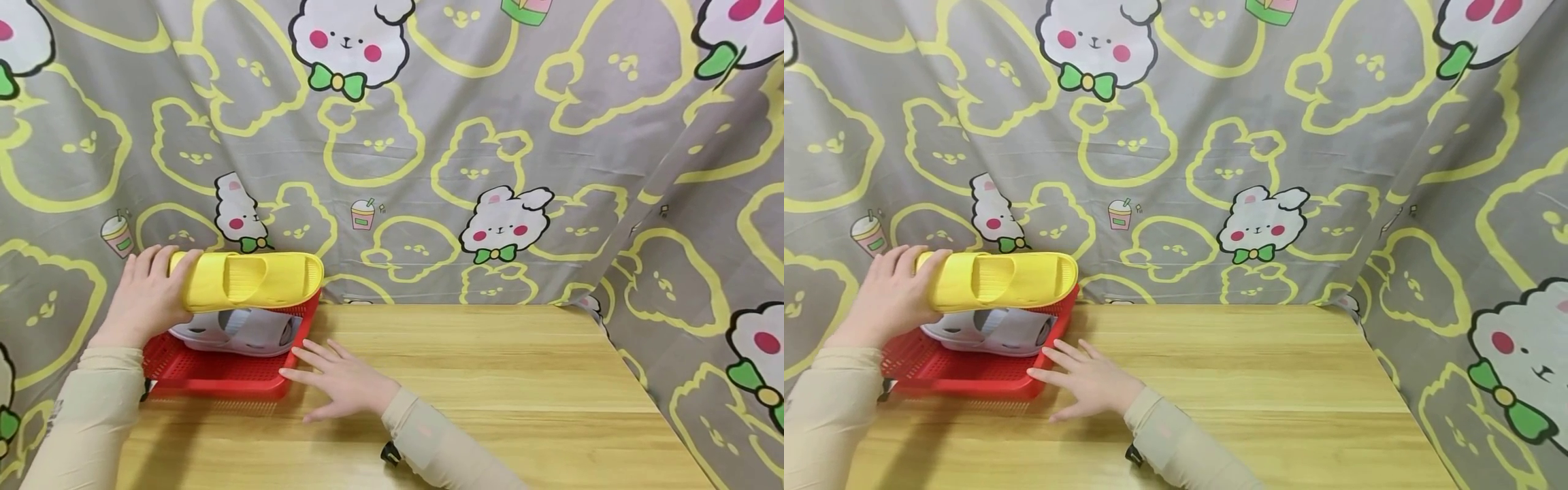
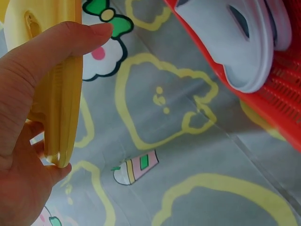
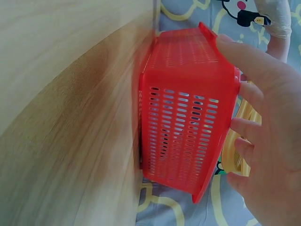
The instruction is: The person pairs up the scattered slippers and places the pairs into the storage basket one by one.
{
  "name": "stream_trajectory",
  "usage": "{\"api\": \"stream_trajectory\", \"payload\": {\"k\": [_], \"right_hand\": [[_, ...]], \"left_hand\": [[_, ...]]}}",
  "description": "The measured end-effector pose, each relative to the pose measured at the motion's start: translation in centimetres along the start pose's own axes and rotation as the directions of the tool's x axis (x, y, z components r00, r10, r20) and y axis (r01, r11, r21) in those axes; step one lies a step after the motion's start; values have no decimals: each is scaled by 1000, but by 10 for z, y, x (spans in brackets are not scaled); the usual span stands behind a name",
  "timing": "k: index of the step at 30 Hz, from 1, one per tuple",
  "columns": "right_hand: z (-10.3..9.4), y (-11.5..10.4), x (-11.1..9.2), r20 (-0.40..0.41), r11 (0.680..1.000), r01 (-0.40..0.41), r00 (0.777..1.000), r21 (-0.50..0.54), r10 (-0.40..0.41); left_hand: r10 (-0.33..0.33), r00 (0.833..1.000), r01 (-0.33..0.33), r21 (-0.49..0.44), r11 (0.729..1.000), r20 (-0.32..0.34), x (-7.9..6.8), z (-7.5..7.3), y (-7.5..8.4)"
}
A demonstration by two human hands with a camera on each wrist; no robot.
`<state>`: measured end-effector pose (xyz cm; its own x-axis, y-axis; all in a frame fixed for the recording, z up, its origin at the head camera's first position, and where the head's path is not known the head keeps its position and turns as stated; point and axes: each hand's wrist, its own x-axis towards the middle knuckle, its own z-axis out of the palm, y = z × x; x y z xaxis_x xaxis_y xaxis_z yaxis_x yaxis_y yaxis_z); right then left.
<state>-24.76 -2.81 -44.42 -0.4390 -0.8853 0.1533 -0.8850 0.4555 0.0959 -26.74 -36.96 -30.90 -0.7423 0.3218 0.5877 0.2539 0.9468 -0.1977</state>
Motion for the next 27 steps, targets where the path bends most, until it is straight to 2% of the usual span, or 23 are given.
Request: {"api": "stream_trajectory", "payload": {"k": [3,11,18,24,27], "right_hand": [[1,0,2,5,1000,5,1000,-3,-5],[1,2,5,17,1000,9,1000,-10,-9],[-1,1,7,23,1000,19,1000,-11,-19],[2,2,8,28,1000,15,999,2,-15],[2,3,8,30,1000,13,999,8,-14]], "left_hand": [[3,1000,-3,5,1000,5,-2,-2,-4],[57,997,-57,13,998,-46,-6,-8,-12],[23,999,-23,16,1000,33,-12,-12,-18],[50,998,-50,18,999,24,-17,-13,-22],[45,998,-46,22,999,53,-19,-13,-22]]}}
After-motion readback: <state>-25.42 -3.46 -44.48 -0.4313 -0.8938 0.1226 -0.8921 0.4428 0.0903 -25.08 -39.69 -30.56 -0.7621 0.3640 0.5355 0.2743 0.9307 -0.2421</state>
